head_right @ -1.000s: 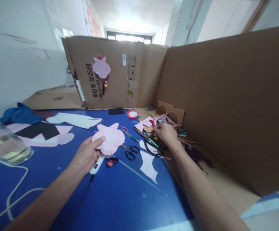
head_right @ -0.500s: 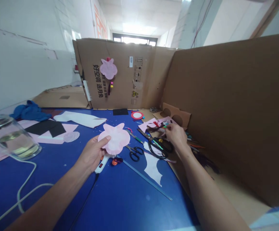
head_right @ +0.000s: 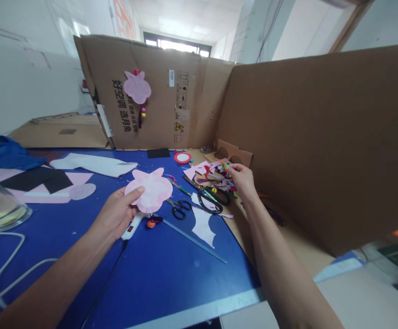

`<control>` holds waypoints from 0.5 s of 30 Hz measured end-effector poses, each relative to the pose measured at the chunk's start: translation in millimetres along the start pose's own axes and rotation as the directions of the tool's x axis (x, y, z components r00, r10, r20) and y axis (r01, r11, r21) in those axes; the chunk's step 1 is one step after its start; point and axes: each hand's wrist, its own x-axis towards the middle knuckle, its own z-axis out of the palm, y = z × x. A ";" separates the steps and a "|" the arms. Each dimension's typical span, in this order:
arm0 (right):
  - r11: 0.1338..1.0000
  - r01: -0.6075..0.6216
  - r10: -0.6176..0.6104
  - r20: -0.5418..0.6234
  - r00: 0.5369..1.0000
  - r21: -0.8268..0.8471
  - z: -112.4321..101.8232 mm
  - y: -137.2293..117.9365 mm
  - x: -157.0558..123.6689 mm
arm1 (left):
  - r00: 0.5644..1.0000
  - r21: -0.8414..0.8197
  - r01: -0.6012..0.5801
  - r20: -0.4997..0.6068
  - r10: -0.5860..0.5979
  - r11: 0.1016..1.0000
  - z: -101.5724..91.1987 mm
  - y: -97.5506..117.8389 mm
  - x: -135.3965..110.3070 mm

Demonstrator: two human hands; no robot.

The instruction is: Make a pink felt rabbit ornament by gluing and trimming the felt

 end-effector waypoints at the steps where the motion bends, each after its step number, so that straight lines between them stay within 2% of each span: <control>1: 1.000 0.000 0.000 0.002 1.000 0.018 0.2 -0.2 0.1 | 1.000 0.000 -0.002 -0.005 0.002 1.000 0.3 0.2 -0.2; 5: 0.999 -0.010 0.009 0.018 1.000 0.050 0.7 -1.0 -0.1 | 1.000 0.004 -0.006 -0.011 0.006 1.000 0.9 0.3 -0.5; 11: 0.999 -0.003 0.004 -0.040 0.999 0.040 1.0 -7.7 -3.9 | 1.000 0.017 -0.002 -0.014 0.002 1.000 1.4 0.3 -0.3; 15: 0.999 0.009 -0.009 0.003 1.000 0.053 6.8 -11.1 -9.6 | 0.999 -0.011 0.041 -0.020 -0.041 0.999 3.2 2.9 -1.4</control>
